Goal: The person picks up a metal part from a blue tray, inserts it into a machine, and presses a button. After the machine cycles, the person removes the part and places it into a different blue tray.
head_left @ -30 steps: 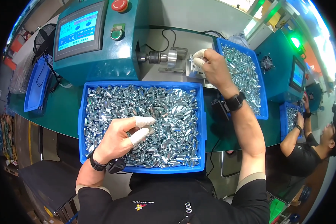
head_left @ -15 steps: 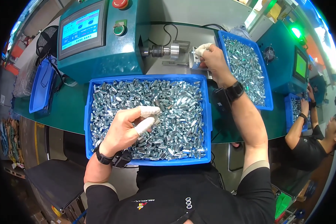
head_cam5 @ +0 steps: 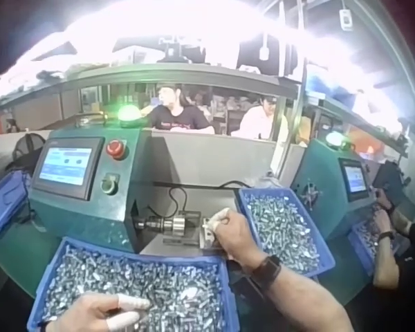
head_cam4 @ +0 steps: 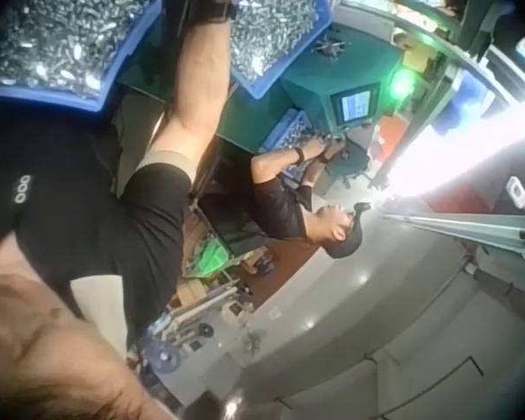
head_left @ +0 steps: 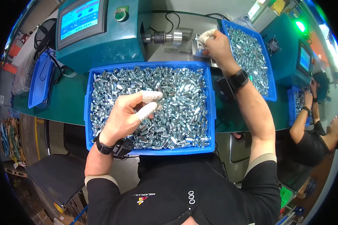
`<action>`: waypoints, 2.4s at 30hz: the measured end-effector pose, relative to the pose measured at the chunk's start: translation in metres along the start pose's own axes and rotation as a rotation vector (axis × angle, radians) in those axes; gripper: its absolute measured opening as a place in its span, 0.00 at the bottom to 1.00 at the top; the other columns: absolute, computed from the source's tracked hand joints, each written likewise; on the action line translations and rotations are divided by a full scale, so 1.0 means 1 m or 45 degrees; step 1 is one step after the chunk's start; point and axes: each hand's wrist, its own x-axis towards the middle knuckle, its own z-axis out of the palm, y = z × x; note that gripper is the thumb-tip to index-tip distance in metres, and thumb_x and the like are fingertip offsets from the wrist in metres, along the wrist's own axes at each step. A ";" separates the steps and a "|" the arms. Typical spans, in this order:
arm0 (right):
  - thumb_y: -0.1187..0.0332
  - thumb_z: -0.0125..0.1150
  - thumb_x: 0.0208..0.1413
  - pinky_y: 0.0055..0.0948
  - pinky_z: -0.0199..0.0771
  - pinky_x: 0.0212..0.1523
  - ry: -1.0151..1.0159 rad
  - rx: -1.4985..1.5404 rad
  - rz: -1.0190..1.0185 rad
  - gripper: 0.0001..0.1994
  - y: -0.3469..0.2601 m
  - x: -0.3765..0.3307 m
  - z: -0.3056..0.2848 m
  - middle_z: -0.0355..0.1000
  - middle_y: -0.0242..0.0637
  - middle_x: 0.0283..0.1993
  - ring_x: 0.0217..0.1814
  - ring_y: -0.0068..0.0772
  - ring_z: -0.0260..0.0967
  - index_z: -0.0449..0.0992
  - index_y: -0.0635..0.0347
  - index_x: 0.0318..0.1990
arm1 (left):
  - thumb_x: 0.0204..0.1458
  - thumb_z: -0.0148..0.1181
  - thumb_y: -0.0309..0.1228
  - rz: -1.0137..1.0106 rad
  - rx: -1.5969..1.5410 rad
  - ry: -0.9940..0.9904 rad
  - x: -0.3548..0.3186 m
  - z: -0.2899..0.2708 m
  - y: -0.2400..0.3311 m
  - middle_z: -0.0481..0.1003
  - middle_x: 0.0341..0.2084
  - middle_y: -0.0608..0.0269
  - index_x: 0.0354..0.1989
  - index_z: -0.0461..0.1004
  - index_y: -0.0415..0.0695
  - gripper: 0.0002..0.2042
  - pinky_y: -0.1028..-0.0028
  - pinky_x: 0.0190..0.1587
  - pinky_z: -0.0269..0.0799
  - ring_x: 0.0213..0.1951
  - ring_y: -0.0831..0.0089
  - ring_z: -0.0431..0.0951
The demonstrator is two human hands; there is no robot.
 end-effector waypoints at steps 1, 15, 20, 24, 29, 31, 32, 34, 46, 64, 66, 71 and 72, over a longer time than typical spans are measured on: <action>0.68 0.66 0.60 0.23 0.72 0.27 0.007 -0.034 -0.034 0.07 -0.001 0.000 0.000 0.75 0.30 0.28 0.25 0.19 0.70 0.78 0.63 0.38 | 0.65 0.61 0.28 -0.011 -0.007 -0.006 -0.001 0.000 0.000 0.84 0.38 0.62 0.57 0.78 0.37 0.15 0.77 0.38 0.77 0.33 0.80 0.81; 0.67 0.69 0.60 0.21 0.72 0.28 -0.077 -0.030 -0.019 0.09 -0.002 0.002 -0.008 0.75 0.29 0.30 0.25 0.18 0.69 0.79 0.63 0.39 | 0.64 0.58 0.23 0.082 0.044 -0.028 -0.008 0.001 0.009 0.84 0.40 0.56 0.57 0.78 0.37 0.14 0.76 0.40 0.80 0.38 0.76 0.83; 0.67 0.69 0.60 0.20 0.72 0.29 -0.034 -0.005 0.012 0.09 -0.005 -0.001 -0.003 0.75 0.28 0.31 0.26 0.18 0.69 0.80 0.63 0.40 | 0.64 0.62 0.29 0.145 0.067 -0.025 -0.009 0.002 0.008 0.84 0.37 0.62 0.57 0.78 0.37 0.15 0.78 0.38 0.76 0.33 0.81 0.80; 0.67 0.69 0.60 0.21 0.72 0.29 -0.006 -0.132 -0.089 0.09 -0.002 -0.006 0.000 0.76 0.29 0.31 0.26 0.17 0.69 0.81 0.64 0.42 | 0.64 0.62 0.28 0.143 0.085 -0.031 -0.010 0.002 0.012 0.85 0.37 0.61 0.56 0.79 0.36 0.15 0.78 0.39 0.76 0.33 0.81 0.80; 0.65 0.68 0.62 0.25 0.72 0.30 0.156 -0.516 -0.509 0.12 0.006 -0.020 0.003 0.77 0.33 0.32 0.27 0.18 0.69 0.82 0.63 0.47 | 0.64 0.62 0.27 0.120 0.091 0.002 -0.007 -0.001 0.008 0.85 0.37 0.61 0.56 0.79 0.36 0.14 0.78 0.40 0.76 0.35 0.81 0.81; 0.64 0.68 0.63 0.25 0.71 0.30 0.131 -0.518 -0.547 0.13 0.003 -0.030 0.003 0.77 0.34 0.33 0.27 0.18 0.69 0.82 0.62 0.49 | 0.63 0.61 0.26 0.154 0.112 0.005 -0.007 -0.002 0.007 0.85 0.38 0.58 0.57 0.79 0.37 0.15 0.76 0.39 0.79 0.34 0.78 0.82; 0.64 0.67 0.63 0.26 0.71 0.30 0.115 -0.524 -0.581 0.14 0.002 -0.034 0.001 0.77 0.35 0.34 0.28 0.18 0.69 0.82 0.61 0.51 | 0.63 0.60 0.25 0.171 0.124 0.005 -0.007 -0.002 0.007 0.84 0.38 0.57 0.57 0.79 0.38 0.15 0.76 0.39 0.80 0.34 0.76 0.83; 0.63 0.67 0.64 0.26 0.71 0.31 0.114 -0.536 -0.607 0.14 0.004 -0.034 -0.004 0.77 0.36 0.35 0.29 0.19 0.70 0.82 0.60 0.52 | 0.63 0.60 0.24 0.184 0.142 -0.003 -0.007 -0.002 0.008 0.85 0.38 0.57 0.57 0.79 0.37 0.15 0.76 0.39 0.80 0.34 0.76 0.83; 0.61 0.66 0.66 0.24 0.78 0.41 0.041 -0.204 -0.201 0.20 0.012 -0.042 -0.005 0.81 0.35 0.48 0.40 0.19 0.75 0.79 0.63 0.60 | 0.61 0.60 0.22 0.183 0.171 0.002 -0.008 -0.002 0.015 0.85 0.38 0.55 0.56 0.79 0.37 0.15 0.76 0.39 0.80 0.35 0.75 0.85; 0.67 0.66 0.65 0.23 0.77 0.55 -0.335 0.458 0.174 0.26 0.002 -0.043 0.000 0.75 0.35 0.61 0.57 0.22 0.73 0.71 0.65 0.68 | 0.60 0.58 0.19 0.085 0.172 -0.038 -0.005 0.005 0.013 0.85 0.40 0.52 0.55 0.79 0.35 0.15 0.74 0.38 0.82 0.38 0.71 0.85; 0.68 0.65 0.65 0.23 0.77 0.55 -0.347 0.469 0.180 0.26 0.003 -0.042 0.001 0.75 0.35 0.61 0.57 0.23 0.73 0.70 0.65 0.69 | 0.60 0.58 0.19 0.078 0.173 -0.047 -0.005 0.005 0.014 0.85 0.40 0.52 0.55 0.79 0.35 0.15 0.74 0.38 0.82 0.38 0.71 0.85; 0.69 0.65 0.64 0.23 0.75 0.55 -0.396 0.422 0.166 0.28 -0.004 -0.042 0.011 0.75 0.37 0.61 0.58 0.23 0.73 0.68 0.65 0.70 | 0.60 0.58 0.19 0.057 0.158 -0.049 -0.005 0.006 0.013 0.85 0.39 0.53 0.55 0.79 0.36 0.15 0.74 0.38 0.82 0.38 0.71 0.85; 0.68 0.66 0.64 0.23 0.75 0.55 -0.420 0.387 0.163 0.28 -0.007 -0.042 0.012 0.75 0.37 0.61 0.58 0.23 0.73 0.68 0.65 0.70 | 0.60 0.58 0.19 0.052 0.153 -0.047 -0.005 0.006 0.012 0.85 0.39 0.53 0.55 0.79 0.36 0.15 0.74 0.38 0.82 0.38 0.71 0.85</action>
